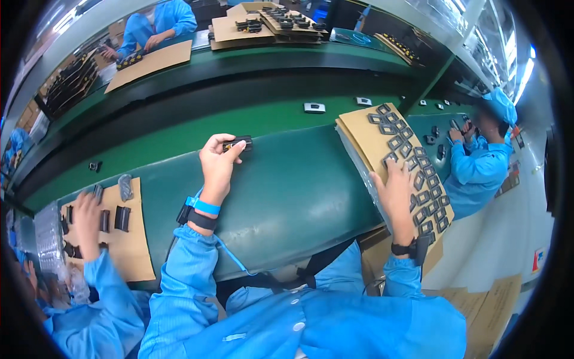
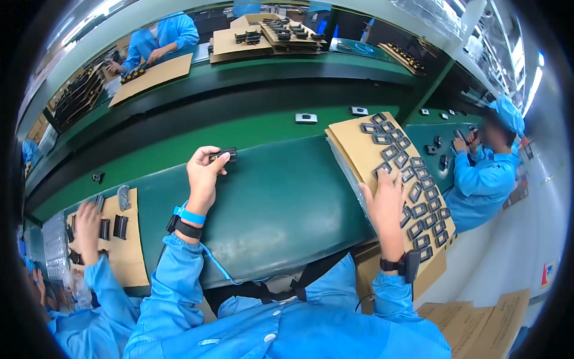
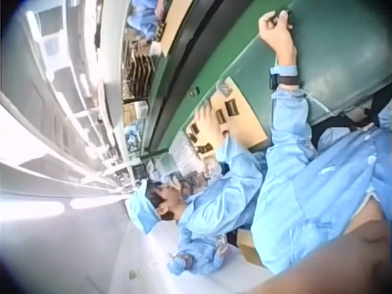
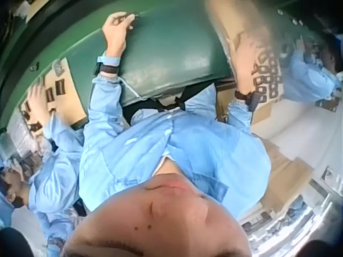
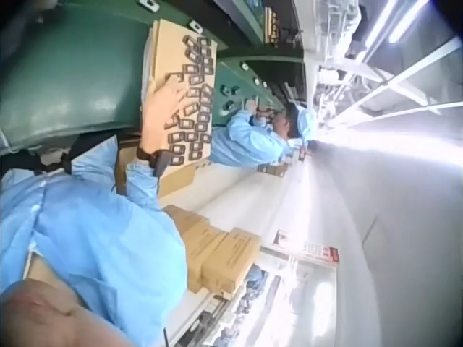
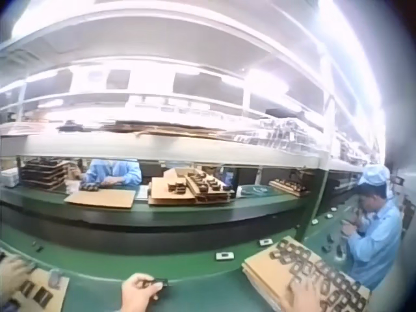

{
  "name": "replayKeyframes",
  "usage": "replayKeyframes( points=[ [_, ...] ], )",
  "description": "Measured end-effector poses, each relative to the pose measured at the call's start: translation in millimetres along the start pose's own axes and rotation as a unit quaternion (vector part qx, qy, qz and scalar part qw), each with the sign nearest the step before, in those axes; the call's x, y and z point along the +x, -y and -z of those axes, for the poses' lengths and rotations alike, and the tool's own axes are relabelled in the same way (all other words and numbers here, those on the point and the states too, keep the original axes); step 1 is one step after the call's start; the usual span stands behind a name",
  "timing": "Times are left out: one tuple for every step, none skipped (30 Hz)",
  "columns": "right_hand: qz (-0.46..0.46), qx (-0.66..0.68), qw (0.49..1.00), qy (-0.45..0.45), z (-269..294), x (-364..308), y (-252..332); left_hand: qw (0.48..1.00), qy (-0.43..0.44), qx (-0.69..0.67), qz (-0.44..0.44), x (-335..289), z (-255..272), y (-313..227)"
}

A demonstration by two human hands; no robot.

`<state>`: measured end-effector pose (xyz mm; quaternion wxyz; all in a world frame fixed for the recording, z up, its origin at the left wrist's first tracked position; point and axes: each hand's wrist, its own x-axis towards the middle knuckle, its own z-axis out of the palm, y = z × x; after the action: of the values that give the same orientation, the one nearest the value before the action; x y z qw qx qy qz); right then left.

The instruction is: Assembling small components on a factory production line.

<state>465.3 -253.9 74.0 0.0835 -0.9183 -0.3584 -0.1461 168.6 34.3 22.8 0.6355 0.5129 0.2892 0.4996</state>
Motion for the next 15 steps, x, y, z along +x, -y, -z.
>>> replayKeyframes(
  points=[
    [0.043, 0.035, 0.998, -0.014, -2.7, -2.6, 2.5, 1.000, 0.000, 0.003, -0.004, 1.3, 1.3, -1.6],
    [0.084, 0.071, 0.994, -0.025, -3.7, -4.8, 7.0, 1.000, -0.004, 0.004, -0.004, 2.2, 3.9, -0.9],
    [0.092, 0.084, 0.991, -0.049, -4.1, -3.9, 15.5, 1.000, -0.005, 0.005, -0.009, 3.5, 6.3, -0.2],
    [0.097, 0.087, 0.990, -0.048, -5.3, -3.7, 19.4, 1.000, -0.005, 0.007, -0.013, 3.9, 9.2, 0.7],
    [0.092, 0.106, 0.988, -0.067, -8.8, -1.7, 24.0, 1.000, -0.009, 0.008, -0.010, 3.9, 11.6, 1.2],
    [0.087, 0.125, 0.985, -0.086, -10.8, -1.2, 28.2, 1.000, -0.019, 0.010, -0.013, 4.0, 10.4, 1.9],
    [0.125, 0.123, 0.973, -0.150, -18.3, 1.3, 23.1, 1.000, -0.009, -0.001, -0.013, 5.7, 6.0, 3.5],
    [0.167, 0.155, 0.958, -0.173, -18.8, 3.3, 18.1, 1.000, -0.003, -0.010, -0.013, 5.1, 4.2, 5.8],
    [0.184, 0.183, 0.947, -0.189, -15.4, 3.0, 20.9, 1.000, -0.002, -0.011, -0.016, 3.9, 3.4, 7.2],
    [0.199, 0.210, 0.935, -0.206, -12.1, 3.5, 27.5, 1.000, -0.001, -0.014, -0.021, 4.8, 0.6, 8.3],
    [0.209, 0.224, 0.930, -0.205, -14.5, 3.0, 39.9, 1.000, -0.002, -0.018, -0.014, 4.6, -0.6, 9.1],
    [0.179, 0.335, 0.911, -0.159, -16.0, 3.2, 55.1, 1.000, -0.003, -0.024, -0.009, 4.0, 0.0, 10.1],
    [0.147, 0.441, 0.879, -0.108, -19.0, 5.3, 73.8, 1.000, -0.012, -0.005, -0.012, 4.4, 5.0, 9.2],
    [0.181, 0.497, 0.841, -0.110, -19.0, 8.5, 95.6, 1.000, -0.013, -0.012, -0.007, 2.6, 3.4, 6.5],
    [0.173, 0.559, 0.808, -0.070, -23.8, 10.0, 118.7, 1.000, -0.016, -0.016, -0.006, 1.9, 5.4, 6.6]
  ],
)
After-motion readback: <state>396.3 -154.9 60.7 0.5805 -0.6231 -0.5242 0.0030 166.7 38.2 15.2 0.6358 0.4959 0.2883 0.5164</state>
